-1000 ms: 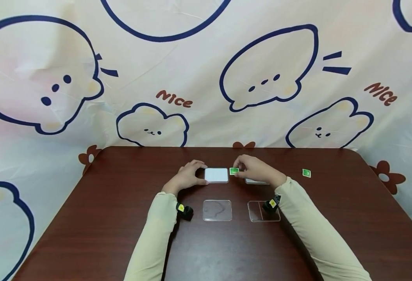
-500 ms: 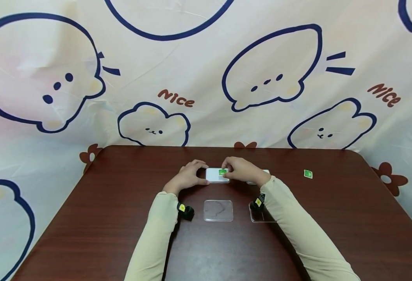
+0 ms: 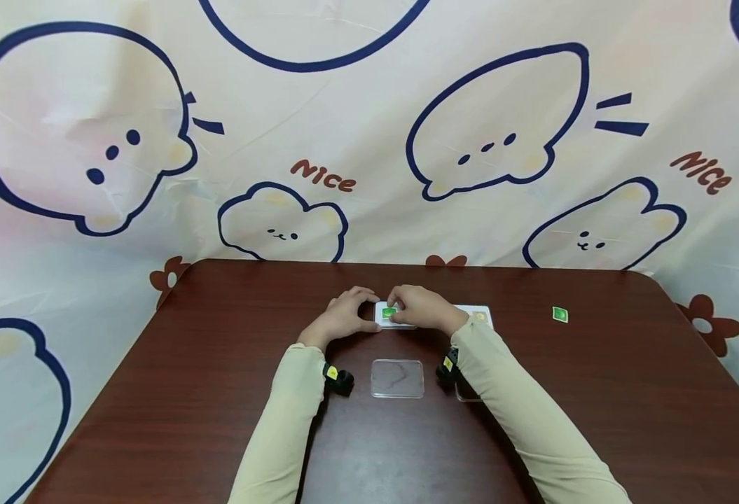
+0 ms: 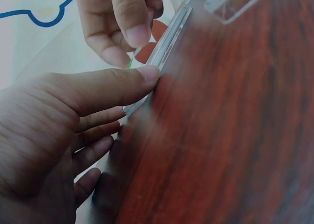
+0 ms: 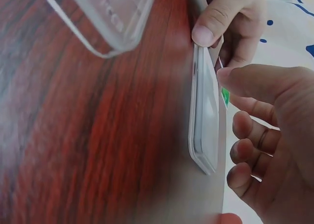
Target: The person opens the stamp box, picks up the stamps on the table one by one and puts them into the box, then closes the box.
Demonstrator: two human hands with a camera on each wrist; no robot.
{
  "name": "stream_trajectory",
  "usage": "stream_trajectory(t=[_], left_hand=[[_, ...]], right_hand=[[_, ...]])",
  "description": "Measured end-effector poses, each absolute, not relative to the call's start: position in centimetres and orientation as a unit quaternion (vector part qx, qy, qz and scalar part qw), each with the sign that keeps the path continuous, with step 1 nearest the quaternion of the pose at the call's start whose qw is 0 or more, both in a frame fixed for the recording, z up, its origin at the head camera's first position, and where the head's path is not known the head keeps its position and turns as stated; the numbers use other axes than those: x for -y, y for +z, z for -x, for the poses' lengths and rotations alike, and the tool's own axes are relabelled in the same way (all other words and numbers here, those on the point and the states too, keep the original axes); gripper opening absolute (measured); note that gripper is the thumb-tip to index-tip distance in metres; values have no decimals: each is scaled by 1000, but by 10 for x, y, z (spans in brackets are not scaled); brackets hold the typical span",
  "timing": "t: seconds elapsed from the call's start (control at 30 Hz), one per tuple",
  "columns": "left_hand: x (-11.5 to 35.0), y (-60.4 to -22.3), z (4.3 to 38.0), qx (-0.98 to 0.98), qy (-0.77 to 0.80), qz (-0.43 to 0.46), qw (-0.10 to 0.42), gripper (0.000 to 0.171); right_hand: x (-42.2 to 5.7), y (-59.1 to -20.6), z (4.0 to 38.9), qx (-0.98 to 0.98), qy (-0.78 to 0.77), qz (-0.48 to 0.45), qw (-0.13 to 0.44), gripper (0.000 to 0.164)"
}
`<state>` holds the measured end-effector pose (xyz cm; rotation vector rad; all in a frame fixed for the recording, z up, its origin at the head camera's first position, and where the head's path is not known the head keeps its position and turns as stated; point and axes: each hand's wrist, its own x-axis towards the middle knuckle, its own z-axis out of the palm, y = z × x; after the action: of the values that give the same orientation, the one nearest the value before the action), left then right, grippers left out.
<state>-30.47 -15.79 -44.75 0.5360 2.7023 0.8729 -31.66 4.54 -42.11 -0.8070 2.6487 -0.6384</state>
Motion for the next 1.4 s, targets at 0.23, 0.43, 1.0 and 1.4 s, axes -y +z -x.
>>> stream_trajectory(t=[0.23, 0.43, 1.0, 1.4], left_hand=[[157, -448, 305, -928, 299, -182, 129, 61], [157, -448, 305, -928, 299, -181, 128, 61], [153, -447, 304, -928, 299, -183, 126, 59], [156, -446, 302, -928, 305, -176, 123, 61]], right_hand=[[-42, -426, 317, -928, -207, 275, 139, 28], [-41, -426, 317, -929, -207, 272, 139, 29], [-49, -431, 317, -933, -208, 260, 136, 33], [-92, -408, 320, -936, -219, 252, 111, 34]])
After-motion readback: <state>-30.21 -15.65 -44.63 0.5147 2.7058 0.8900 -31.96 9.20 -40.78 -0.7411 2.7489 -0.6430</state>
